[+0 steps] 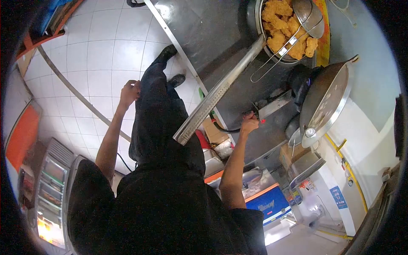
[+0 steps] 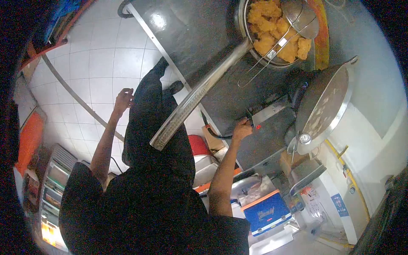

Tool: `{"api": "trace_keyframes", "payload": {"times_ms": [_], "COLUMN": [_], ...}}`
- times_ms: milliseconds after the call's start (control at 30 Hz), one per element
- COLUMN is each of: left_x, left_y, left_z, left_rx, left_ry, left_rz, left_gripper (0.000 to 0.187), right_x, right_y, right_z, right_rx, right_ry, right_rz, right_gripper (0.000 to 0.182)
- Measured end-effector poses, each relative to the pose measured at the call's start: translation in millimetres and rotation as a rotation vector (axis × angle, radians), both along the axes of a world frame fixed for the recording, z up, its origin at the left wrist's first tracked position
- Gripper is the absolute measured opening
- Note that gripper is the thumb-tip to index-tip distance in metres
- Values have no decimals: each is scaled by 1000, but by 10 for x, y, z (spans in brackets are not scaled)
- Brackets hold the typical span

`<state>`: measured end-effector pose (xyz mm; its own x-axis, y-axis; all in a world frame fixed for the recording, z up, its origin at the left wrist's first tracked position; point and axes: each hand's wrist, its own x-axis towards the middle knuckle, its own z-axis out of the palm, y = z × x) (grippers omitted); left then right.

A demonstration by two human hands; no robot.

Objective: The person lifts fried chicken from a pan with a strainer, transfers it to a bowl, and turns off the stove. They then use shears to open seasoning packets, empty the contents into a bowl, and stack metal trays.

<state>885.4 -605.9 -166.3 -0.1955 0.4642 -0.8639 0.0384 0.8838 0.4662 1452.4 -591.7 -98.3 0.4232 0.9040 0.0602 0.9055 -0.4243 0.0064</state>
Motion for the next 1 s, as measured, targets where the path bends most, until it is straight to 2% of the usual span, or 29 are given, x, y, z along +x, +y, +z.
{"api": "trace_keyframes", "payload": {"times_ms": [67, 267, 367, 433, 467, 533, 600, 633, 667, 700, 733, 767, 833, 867, 900, 933, 1000], "left_x": [13, 14, 12, 24, 24, -191, -360, -243, -78, -52, -78, -179, -93, 81, 251, 409, 508], "left_y": [47, 58, 77, 80, 79, -77, -307, -185, -120, -148, -239, -394, -483, -538, -668, -810, -1243], "left_z": [-2, -155, -218, -239, -233, -579, -993, -803, -603, -634, -720, -913, -998, -894, -652, -433, -573], "left_rx": [-8, -24, -55, -56, -58, 19, 91, 54, 23, 24, 28, 207, 193, 1, 77, 152, 210], "left_ry": [5, -64, -133, -124, -93, -225, -308, -246, -174, -171, -162, -175, -186, -186, -196, -206, -138], "left_rz": [-19, 27, 26, -48, -98, -212, -33, -147, -247, -303, -346, -559, -629, -484, -499, -508, -368], "left_gripper": [43, 43, 43, 44, 44, 45, 45, 44, 42, 41, 40, 37, 33, 31, 30, 28, 29], "right_x": [205, -104, -307, -246, -284, -372, -313, -224, -96, 52, 259, 545, 1271, 1608, 1922, 2318, 3131], "right_y": [-117, -2, 52, -49, -66, -176, -350, -525, -699, -882, -1112, -1414, -2029, -2283, -2436, -2620, -2887], "right_z": [-197, 46, 238, 144, 178, 323, 459, 536, 603, 636, 620, 518, 303, 261, 364, 360, 273], "right_rx": [57, -9, 7, -6, 69, 194, 297, 320, 341, 357, 345, 330, 302, 251, 293, 271, 218], "right_ry": [29, 54, 120, 188, 227, 268, 280, 278, 283, 292, 219, 149, 88, 52, 126, 37, -126], "right_rz": [-1, -179, -193, -360, -348, -357, -369, -414, -446, -467, -476, -479, -579, -673, -725, -650, -688], "right_gripper": [41, 48, 36, 30, 33, 33, 26, 23, 20, 18, 19, 20, 20, 22, 23, 25, 26]}}
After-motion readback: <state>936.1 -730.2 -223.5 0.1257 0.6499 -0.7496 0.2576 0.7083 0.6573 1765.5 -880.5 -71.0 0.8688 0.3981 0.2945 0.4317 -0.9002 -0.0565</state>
